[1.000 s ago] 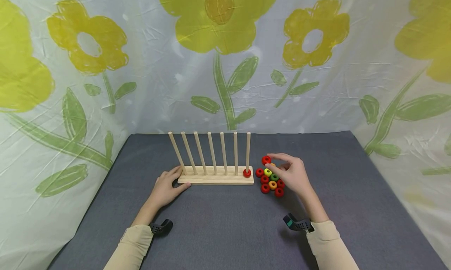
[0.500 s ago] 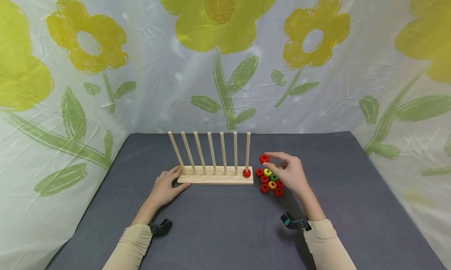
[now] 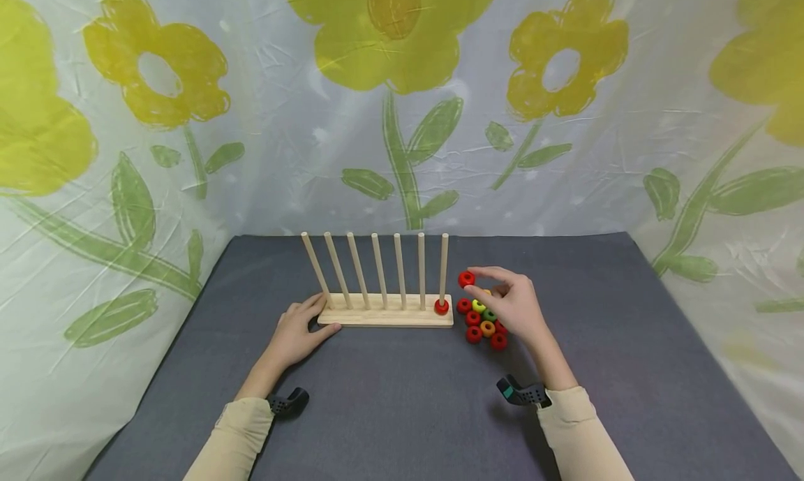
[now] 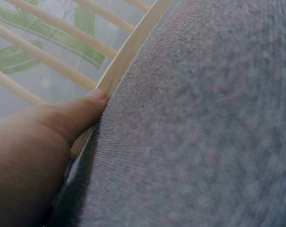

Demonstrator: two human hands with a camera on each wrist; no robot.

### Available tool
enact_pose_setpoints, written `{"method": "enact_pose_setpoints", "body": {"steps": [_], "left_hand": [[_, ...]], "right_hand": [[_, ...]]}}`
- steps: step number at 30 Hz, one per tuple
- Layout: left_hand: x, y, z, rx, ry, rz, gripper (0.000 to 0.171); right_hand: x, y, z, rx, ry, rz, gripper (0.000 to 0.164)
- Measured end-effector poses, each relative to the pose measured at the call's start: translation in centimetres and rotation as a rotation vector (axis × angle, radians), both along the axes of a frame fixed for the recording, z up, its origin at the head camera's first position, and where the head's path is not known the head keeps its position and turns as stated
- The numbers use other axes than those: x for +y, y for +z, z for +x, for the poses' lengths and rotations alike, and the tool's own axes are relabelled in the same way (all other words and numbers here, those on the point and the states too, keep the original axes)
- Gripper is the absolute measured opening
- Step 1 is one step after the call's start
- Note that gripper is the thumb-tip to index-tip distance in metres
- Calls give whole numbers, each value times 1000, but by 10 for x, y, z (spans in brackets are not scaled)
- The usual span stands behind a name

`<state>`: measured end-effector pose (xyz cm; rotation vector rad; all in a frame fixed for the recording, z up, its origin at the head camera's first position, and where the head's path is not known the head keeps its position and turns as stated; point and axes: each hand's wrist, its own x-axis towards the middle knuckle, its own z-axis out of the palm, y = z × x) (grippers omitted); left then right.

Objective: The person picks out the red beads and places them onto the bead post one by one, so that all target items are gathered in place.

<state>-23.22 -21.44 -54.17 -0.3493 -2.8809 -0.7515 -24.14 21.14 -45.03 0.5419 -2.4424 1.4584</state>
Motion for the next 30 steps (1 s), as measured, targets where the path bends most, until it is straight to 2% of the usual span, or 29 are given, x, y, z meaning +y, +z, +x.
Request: {"method": "enact_pose_setpoints", "body": {"steps": [12,30], "left_hand": [[0,1,0,-13,2,-6,83],[1,3,0,-18,10,-9,83]], "right_hand": [[-4,10,-2,27,35,-36,30],[-11,28,-3,55,40,-61,32]]}}
